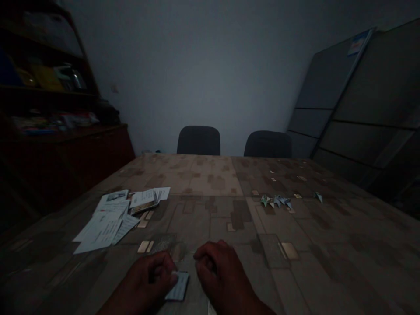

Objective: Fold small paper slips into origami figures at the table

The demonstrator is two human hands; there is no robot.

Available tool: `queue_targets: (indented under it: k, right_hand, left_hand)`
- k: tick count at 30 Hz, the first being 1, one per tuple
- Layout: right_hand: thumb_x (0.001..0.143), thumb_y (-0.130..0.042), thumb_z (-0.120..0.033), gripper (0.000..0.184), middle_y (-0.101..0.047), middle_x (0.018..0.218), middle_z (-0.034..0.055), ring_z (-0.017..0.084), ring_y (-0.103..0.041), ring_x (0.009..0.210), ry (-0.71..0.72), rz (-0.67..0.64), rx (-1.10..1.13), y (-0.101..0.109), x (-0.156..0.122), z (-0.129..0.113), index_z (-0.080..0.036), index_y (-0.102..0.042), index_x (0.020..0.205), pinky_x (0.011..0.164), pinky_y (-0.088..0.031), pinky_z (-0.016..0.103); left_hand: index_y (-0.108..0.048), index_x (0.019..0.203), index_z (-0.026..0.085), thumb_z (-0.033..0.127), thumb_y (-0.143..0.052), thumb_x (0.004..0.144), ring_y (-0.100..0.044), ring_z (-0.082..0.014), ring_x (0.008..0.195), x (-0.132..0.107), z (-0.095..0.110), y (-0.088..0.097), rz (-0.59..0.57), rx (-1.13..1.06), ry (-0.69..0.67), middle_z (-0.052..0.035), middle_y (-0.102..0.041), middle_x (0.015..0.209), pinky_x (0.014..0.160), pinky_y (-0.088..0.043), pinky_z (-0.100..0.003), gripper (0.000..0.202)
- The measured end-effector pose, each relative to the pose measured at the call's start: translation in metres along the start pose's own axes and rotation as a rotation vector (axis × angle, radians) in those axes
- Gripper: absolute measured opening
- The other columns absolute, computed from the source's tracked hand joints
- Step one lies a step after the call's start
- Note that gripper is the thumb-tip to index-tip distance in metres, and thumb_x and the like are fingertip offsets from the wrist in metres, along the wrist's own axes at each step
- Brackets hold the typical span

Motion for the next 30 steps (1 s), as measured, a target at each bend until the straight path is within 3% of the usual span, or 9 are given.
queue_targets:
  k: [6,10,14,17,19,22,24,27,30]
  right_hand:
    - [0.084,-0.055,-0.008,0.017,-0.065,0.071,0.0014,0.017,-0.059,0.073,0.232,-0.071,-0.104,0.016,0.002,-0.007,-0.017,-0.065,0.074,0.068,-0.040,0.029]
    - [0.091,-0.052,-0.012,0.017,-0.067,0.077,0.0025,0.017,-0.056,0.075,0.458,-0.053,-0.169,0.005,-0.002,-0.001,-0.018,-0.066,0.083,0.072,-0.041,0.031]
    - [0.091,-0.055,-0.012,0.014,-0.069,0.081,0.0025,0.018,-0.056,0.076,0.577,-0.029,-0.328,-0.015,-0.003,0.011,-0.020,-0.066,0.088,0.072,-0.040,0.031]
    - [0.093,-0.056,-0.017,0.015,-0.069,0.076,0.0009,0.017,-0.056,0.071,0.670,0.040,-0.425,-0.027,0.000,0.021,-0.020,-0.066,0.082,0.067,-0.038,0.031]
    - [0.097,-0.050,-0.019,0.024,-0.067,0.068,-0.0002,0.016,-0.053,0.065,0.750,0.149,-0.398,-0.031,0.001,0.028,-0.020,-0.065,0.078,0.065,-0.036,0.032]
    - [0.097,-0.051,-0.019,0.027,-0.064,0.064,-0.0019,0.015,-0.051,0.062,0.768,0.177,-0.365,-0.035,0.001,0.034,-0.021,-0.062,0.072,0.064,-0.035,0.031]
    - [0.092,-0.058,-0.018,0.022,-0.064,0.066,-0.0026,0.015,-0.053,0.065,0.719,0.108,-0.405,-0.035,0.000,0.034,-0.021,-0.059,0.070,0.066,-0.035,0.030]
    - [0.085,-0.064,-0.018,0.016,-0.065,0.073,-0.0018,0.016,-0.056,0.073,0.607,0.002,-0.459,-0.032,-0.002,0.029,-0.021,-0.058,0.071,0.072,-0.036,0.030]
    - [0.084,-0.064,-0.023,0.009,-0.066,0.074,-0.0011,0.016,-0.056,0.073,0.594,0.015,-0.397,-0.027,-0.004,0.025,-0.021,-0.060,0.075,0.071,-0.036,0.031]
  left_hand:
    - [-0.053,0.063,0.020,0.015,-0.052,0.070,-0.046,-0.0149,0.057,0.005,0.007,-0.007,-0.019,0.178,-0.032,0.0061,-0.046,0.057,0.053,-0.032,-0.024,0.008]
    - [-0.056,0.065,0.020,0.013,-0.053,0.069,-0.051,-0.0162,0.058,0.011,0.016,-0.009,0.017,0.415,-0.044,0.0054,-0.050,0.057,0.053,-0.029,-0.025,0.009]
    - [-0.059,0.075,0.020,0.012,-0.056,0.071,-0.056,-0.0179,0.060,0.010,0.018,-0.005,0.022,0.633,-0.081,0.0041,-0.057,0.061,0.055,-0.029,-0.026,0.010]
    - [-0.058,0.090,0.021,0.010,-0.060,0.073,-0.059,-0.0192,0.065,0.005,0.015,0.005,0.014,0.667,-0.193,0.0018,-0.063,0.070,0.059,-0.035,-0.027,0.020]
    - [-0.059,0.093,0.021,0.011,-0.055,0.083,-0.061,-0.0207,0.079,0.002,0.014,0.012,-0.023,0.617,-0.387,-0.0025,-0.066,0.086,0.068,-0.042,-0.030,0.015]
    - [-0.061,0.100,0.023,0.016,-0.053,0.092,-0.060,-0.0210,0.085,-0.001,0.012,0.017,-0.180,0.590,-0.662,-0.0038,-0.068,0.094,0.074,-0.044,-0.031,0.013]
    - [-0.060,0.106,0.023,0.019,-0.061,0.088,-0.059,-0.0218,0.085,0.000,0.010,0.018,-0.188,0.633,-0.787,-0.0052,-0.068,0.097,0.071,-0.044,-0.031,0.018]
    - [-0.061,0.101,0.023,0.013,-0.066,0.082,-0.059,-0.0209,0.083,0.003,0.008,0.017,-0.146,0.707,-0.857,-0.0043,-0.067,0.093,0.066,-0.040,-0.030,0.022]
    - [-0.062,0.096,0.023,0.012,-0.069,0.080,-0.059,-0.0193,0.080,0.005,0.006,0.016,-0.142,0.748,-0.878,-0.0024,-0.067,0.090,0.064,-0.039,-0.028,0.021]
Point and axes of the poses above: each hand's wrist, its own x-axis towards the middle knuckle, its own y-axis out of the back of the hand, z = x × y, the point moved 3 cm from there along x, towards the middle knuckle
